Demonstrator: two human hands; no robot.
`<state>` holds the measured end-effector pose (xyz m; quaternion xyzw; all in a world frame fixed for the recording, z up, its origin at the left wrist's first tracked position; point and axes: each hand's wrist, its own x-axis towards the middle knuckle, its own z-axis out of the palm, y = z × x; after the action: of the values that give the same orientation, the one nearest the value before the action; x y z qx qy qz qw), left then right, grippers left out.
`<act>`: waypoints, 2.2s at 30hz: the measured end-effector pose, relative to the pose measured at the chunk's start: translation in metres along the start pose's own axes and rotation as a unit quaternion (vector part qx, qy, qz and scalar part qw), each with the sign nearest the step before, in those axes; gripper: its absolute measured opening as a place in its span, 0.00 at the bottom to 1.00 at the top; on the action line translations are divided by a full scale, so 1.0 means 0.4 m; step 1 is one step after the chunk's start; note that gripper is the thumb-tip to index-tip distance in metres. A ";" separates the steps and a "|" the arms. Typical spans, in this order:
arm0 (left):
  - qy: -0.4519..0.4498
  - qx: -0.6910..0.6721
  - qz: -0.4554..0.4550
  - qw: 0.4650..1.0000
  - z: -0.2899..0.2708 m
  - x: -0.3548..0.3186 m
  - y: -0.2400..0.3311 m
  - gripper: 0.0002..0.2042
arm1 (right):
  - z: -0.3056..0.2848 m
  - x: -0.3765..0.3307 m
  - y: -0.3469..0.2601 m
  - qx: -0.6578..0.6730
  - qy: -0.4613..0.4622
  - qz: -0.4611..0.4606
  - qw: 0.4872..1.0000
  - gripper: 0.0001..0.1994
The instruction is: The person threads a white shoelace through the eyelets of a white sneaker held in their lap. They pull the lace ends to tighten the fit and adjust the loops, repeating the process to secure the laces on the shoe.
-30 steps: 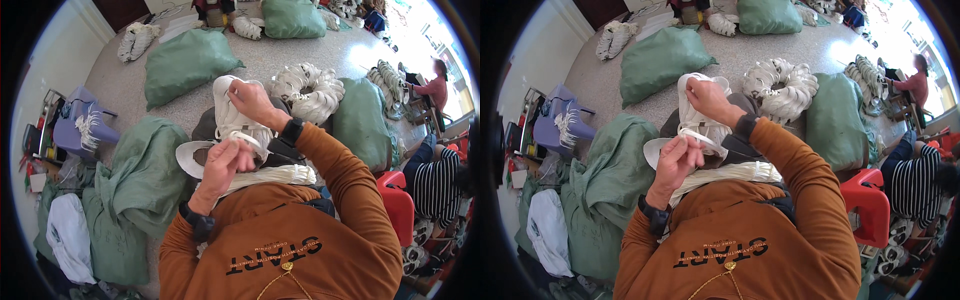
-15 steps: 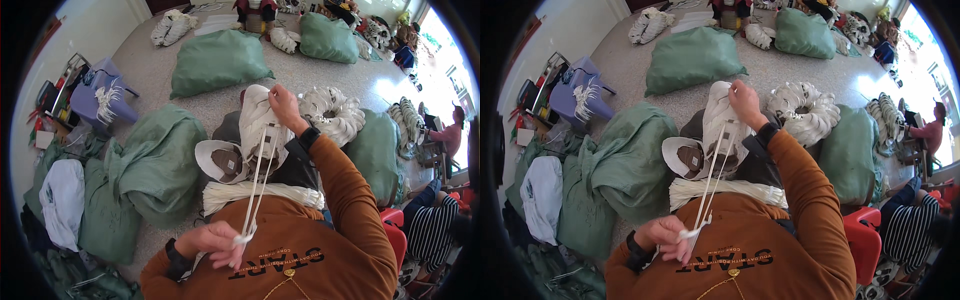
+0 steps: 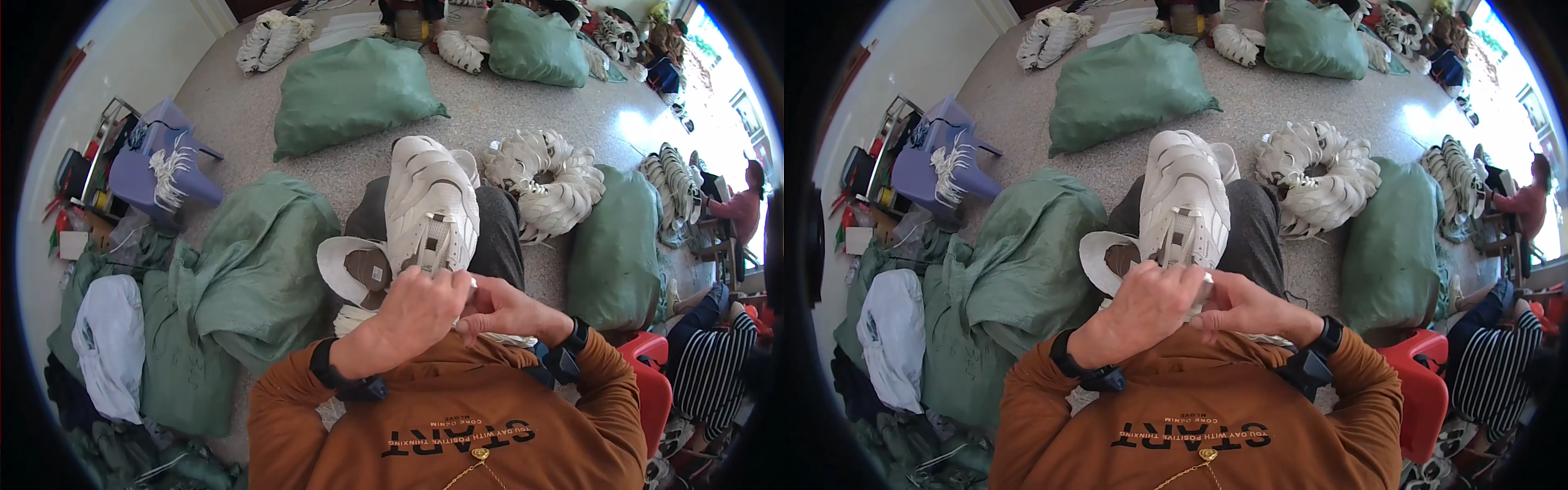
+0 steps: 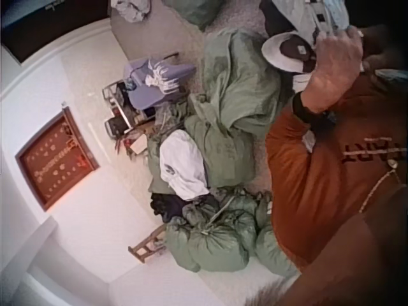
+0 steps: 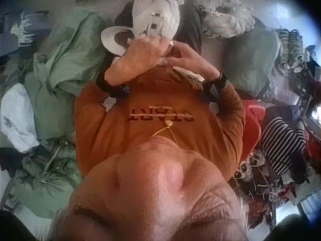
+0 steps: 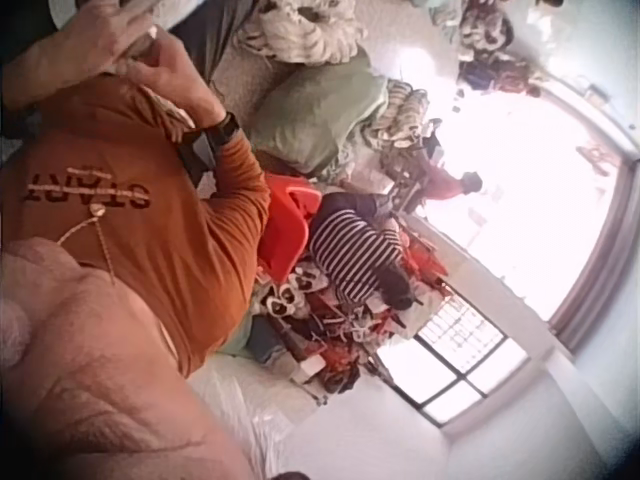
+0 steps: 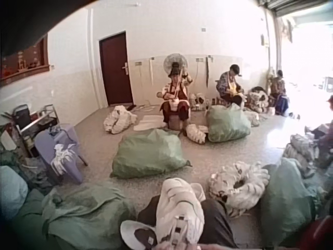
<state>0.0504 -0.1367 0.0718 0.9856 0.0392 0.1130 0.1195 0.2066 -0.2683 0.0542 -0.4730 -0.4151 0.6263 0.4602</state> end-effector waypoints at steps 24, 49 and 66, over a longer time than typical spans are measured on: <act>-0.056 -0.859 -0.133 0.490 -0.062 -0.119 -0.008 0.15 | -0.232 0.430 0.000 -0.579 0.247 -0.251 0.735 0.07; 0.097 -0.455 0.139 0.874 -0.046 -0.106 0.049 0.04 | -0.020 0.092 0.088 -0.049 0.199 -0.065 0.977 0.14; 0.070 -0.376 0.196 0.903 -0.027 -0.100 0.034 0.07 | 0.074 0.120 0.057 0.248 0.220 0.001 0.943 0.18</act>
<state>0.0099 -0.1516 0.0768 0.8447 -0.1919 0.2088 0.4540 0.1676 -0.2295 0.0286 -0.4702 -0.1345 0.5901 0.6423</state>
